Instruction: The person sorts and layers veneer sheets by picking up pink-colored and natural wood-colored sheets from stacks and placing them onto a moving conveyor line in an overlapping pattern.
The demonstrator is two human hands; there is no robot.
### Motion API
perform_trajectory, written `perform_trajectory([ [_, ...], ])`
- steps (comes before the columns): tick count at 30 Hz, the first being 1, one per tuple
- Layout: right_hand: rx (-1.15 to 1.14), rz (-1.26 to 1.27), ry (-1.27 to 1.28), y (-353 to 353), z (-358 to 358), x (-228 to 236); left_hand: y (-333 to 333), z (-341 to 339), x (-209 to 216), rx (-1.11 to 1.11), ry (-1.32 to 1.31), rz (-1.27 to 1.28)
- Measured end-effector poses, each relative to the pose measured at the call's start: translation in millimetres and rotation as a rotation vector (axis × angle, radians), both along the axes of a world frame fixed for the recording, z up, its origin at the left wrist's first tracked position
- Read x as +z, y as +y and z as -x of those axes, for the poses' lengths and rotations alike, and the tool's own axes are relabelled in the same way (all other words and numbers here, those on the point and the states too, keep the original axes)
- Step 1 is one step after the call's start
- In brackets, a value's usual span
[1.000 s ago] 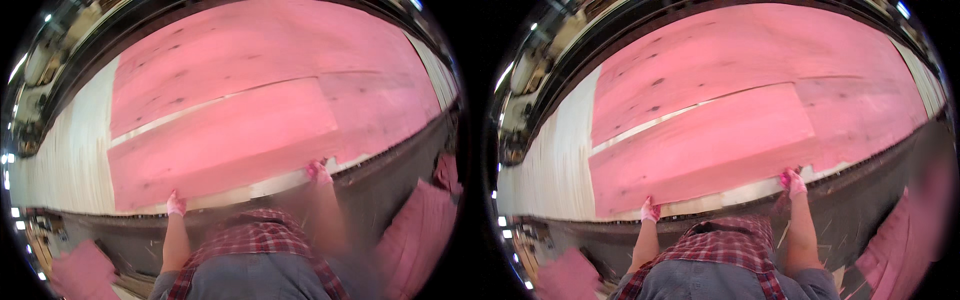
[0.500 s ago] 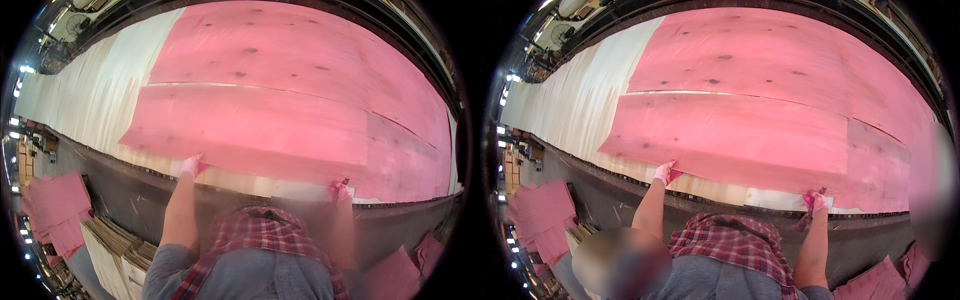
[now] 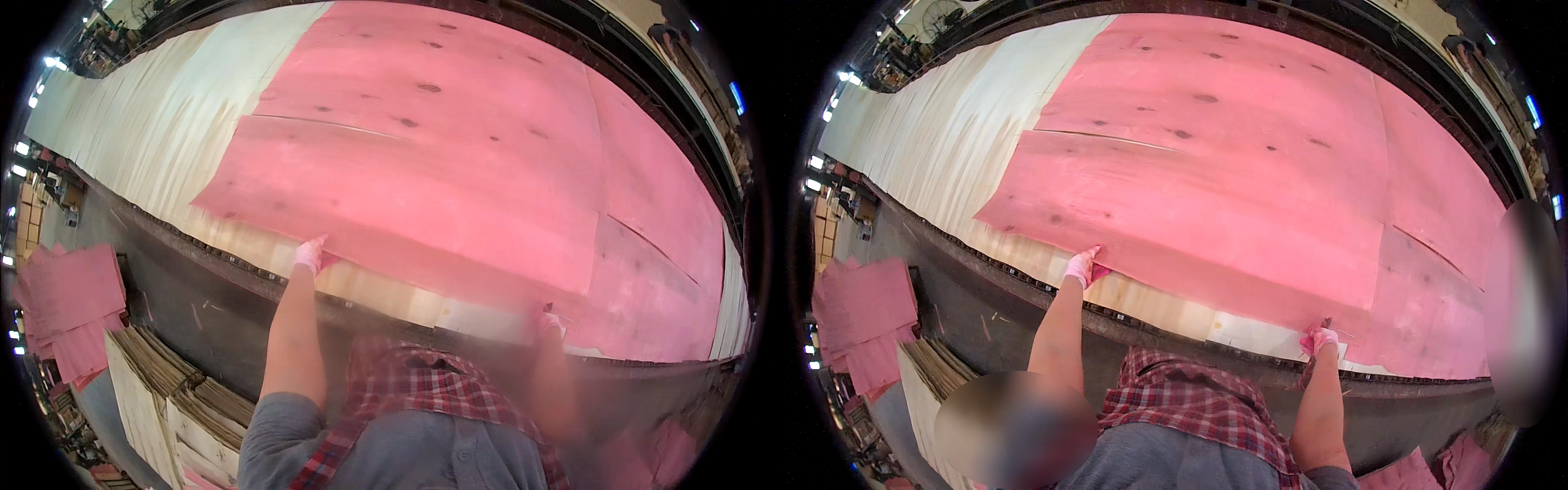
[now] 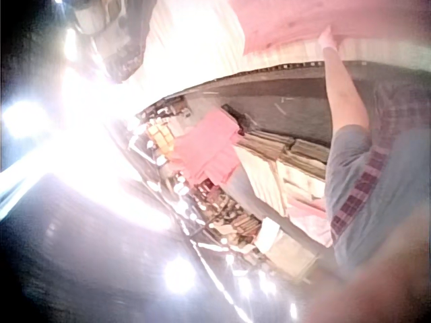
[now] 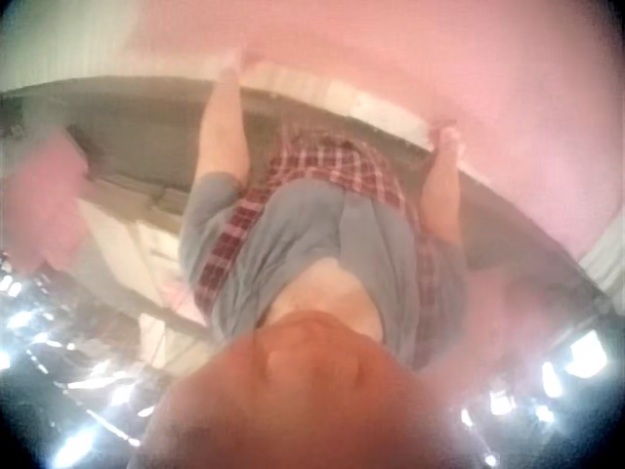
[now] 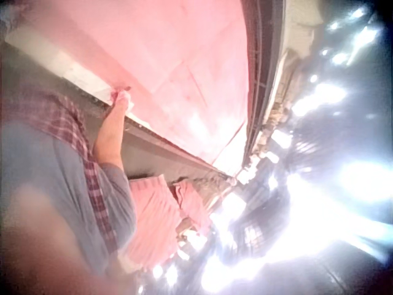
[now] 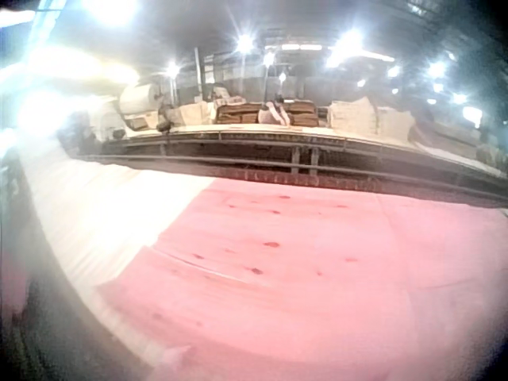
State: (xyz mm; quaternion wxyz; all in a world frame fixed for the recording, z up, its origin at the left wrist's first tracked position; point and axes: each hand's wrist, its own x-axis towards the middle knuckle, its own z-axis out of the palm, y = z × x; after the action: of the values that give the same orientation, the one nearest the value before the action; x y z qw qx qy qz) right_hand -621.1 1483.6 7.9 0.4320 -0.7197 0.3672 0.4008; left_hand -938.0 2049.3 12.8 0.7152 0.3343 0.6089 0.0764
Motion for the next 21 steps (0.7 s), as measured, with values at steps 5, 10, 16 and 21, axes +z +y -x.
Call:
perform_trajectory([
  [5,0.091,0.01,-0.015,3.5,-0.5,6.5,-5.0,-19.9,32.8,-0.075,0.048,-0.04],
  [10,0.005,-0.019,-0.084,23.7,16.7,55.9,-17.0,-17.4,32.8,0.003,-0.123,-0.078],
  [16,-0.024,-0.217,-0.289,26.7,29.0,39.8,-23.7,-8.9,50.2,-0.029,-0.113,-0.036],
  [21,-0.128,-0.176,-0.191,-1.1,33.3,11.0,-32.2,2.3,17.9,-0.055,0.034,-0.017],
])
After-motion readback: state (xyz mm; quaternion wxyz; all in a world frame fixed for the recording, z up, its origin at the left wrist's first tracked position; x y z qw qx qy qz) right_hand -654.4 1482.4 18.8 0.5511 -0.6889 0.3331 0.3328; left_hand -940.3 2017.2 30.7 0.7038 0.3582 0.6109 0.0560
